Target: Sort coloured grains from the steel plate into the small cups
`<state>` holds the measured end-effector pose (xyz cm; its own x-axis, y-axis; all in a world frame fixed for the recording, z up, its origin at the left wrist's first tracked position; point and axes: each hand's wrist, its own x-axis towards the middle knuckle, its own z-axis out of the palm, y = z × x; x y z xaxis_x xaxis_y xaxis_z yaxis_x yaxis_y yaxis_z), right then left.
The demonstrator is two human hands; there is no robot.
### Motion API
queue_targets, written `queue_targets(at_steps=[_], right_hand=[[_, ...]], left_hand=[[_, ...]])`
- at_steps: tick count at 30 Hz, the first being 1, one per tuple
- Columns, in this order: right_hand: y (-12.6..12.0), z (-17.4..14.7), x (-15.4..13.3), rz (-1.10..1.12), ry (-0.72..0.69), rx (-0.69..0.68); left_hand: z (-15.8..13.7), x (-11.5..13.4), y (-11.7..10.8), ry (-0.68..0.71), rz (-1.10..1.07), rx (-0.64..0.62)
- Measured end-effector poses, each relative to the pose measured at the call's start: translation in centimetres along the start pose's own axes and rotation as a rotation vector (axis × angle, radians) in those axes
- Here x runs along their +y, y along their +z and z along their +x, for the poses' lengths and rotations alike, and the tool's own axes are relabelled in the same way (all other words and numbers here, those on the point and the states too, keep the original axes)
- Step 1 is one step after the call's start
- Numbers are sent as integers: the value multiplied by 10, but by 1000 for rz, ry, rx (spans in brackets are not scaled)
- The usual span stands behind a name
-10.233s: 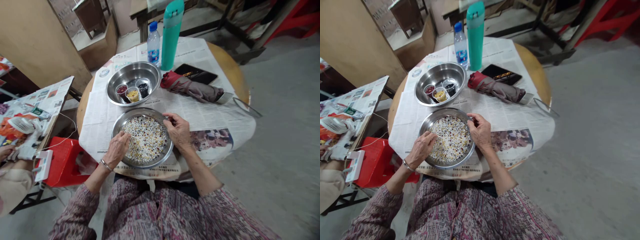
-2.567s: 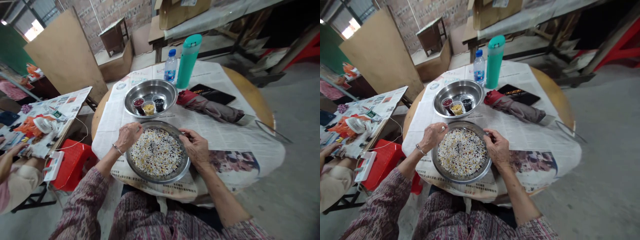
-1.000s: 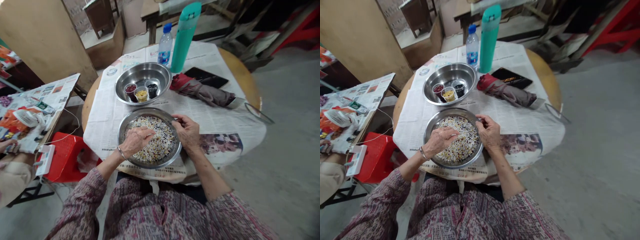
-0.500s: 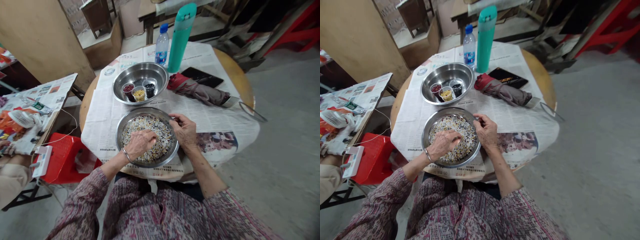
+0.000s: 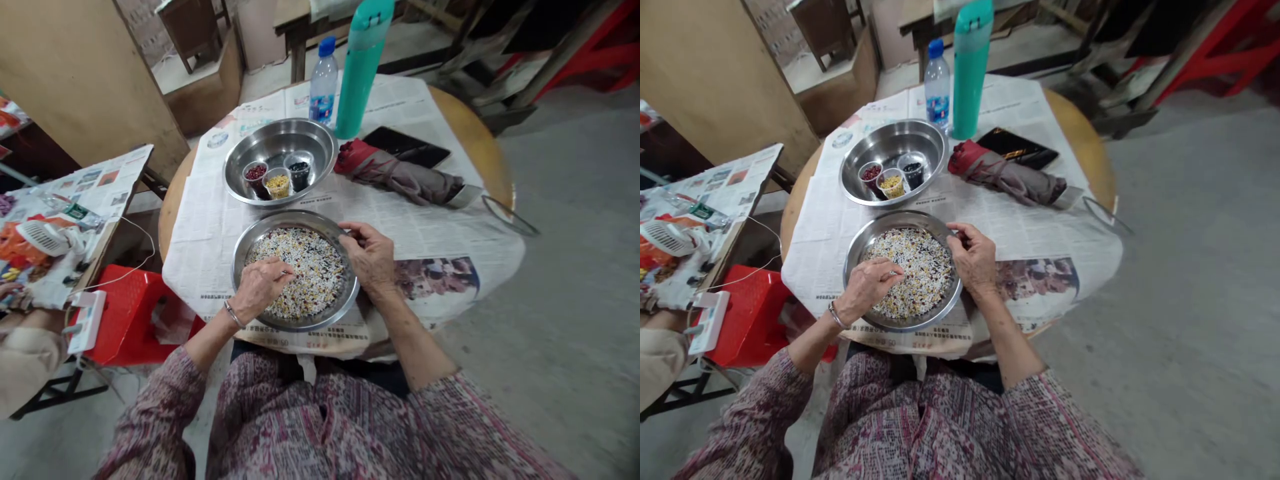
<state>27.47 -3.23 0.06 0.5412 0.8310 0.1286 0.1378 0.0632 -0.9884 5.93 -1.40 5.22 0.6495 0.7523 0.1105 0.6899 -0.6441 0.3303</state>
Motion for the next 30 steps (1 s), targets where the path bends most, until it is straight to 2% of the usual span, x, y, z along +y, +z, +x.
queue_targets(at_steps=[5,7,10,13,16,19,21,24,27,28,30], right_hand=[[-1,1,2,-9,8,-10],[-1,1,3,-18,5,-14],[0,1,4,-21,15,-21],[0,1,4,-16,31,-25],[0,0,2,-22,35,-23],[-1,-1,0,-20,39,-36],[0,-1,0,-15,41,-43],[0,-1,-1,-11,42,-39],[0,-1,-2,-14,39,-25],[0,-1,-2,-17,37,-23],[0,0,-1,-25,29,-18]], left_hand=[[-4,2,8,58,3,81],[-2,0,3,66,-7,138],[12,-12,-16,41,-7,251],[47,-33,-42,-35,30,387],[96,-58,-63,-99,56,510],[138,-76,-75,-140,2,529],[152,-82,-78,-198,-32,520],[145,-80,-75,-205,-54,587],[107,-64,-60,-103,-43,632],[91,-56,-54,-69,-37,620],[59,-39,-39,12,-56,480]])
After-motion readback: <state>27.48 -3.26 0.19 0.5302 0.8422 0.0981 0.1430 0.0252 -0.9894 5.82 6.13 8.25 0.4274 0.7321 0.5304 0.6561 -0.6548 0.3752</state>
